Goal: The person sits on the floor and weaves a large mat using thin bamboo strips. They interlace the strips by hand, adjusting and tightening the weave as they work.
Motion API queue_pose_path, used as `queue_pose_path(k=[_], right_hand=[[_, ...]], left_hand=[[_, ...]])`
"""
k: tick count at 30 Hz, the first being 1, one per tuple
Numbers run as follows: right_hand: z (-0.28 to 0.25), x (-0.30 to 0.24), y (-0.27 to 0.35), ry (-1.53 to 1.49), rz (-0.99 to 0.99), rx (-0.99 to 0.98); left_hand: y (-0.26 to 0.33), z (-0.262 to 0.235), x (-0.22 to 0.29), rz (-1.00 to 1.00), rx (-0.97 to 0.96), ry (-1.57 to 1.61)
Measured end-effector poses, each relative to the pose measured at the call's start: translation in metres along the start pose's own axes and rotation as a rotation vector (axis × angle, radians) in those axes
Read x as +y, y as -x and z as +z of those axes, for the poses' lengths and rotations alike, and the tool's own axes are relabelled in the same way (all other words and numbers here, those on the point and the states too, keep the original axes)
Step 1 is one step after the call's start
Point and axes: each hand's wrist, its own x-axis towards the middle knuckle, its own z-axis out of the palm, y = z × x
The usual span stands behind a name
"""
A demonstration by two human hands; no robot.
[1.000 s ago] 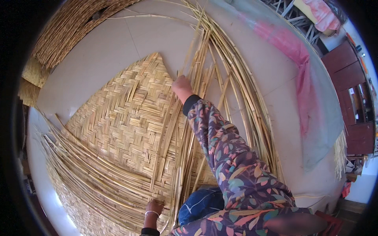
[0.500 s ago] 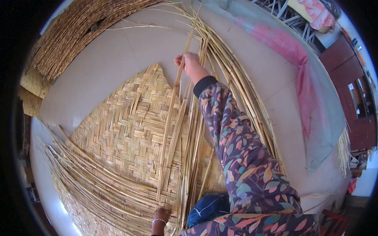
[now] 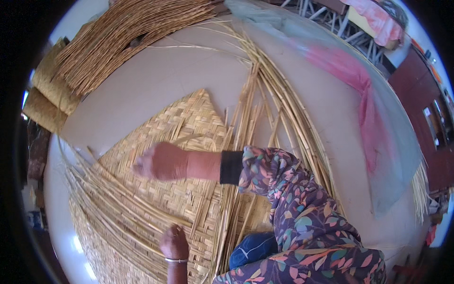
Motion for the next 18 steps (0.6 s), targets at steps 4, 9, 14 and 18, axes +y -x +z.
queue_pose_path(k=[4,9,14,18], right_hand=[[0.011,-0.046,0.024,-0.07,-0.112,-0.111],[0.034,-0.09,0.033,-0.125,-0.154,-0.134],[0.056,-0.113,0.063,-0.172,-0.101,-0.074],[0.061,-0.126,0.075,-0.159,-0.018,-0.119]], left_hand=[[-0.025,-0.083,0.036,0.255,0.576,-0.214],[-0.003,-0.063,-0.007,0.074,0.403,-0.248],[0.008,-0.031,-0.009,0.031,0.394,-0.216],[0.007,-0.017,-0.005,-0.037,0.283,-0.174]])
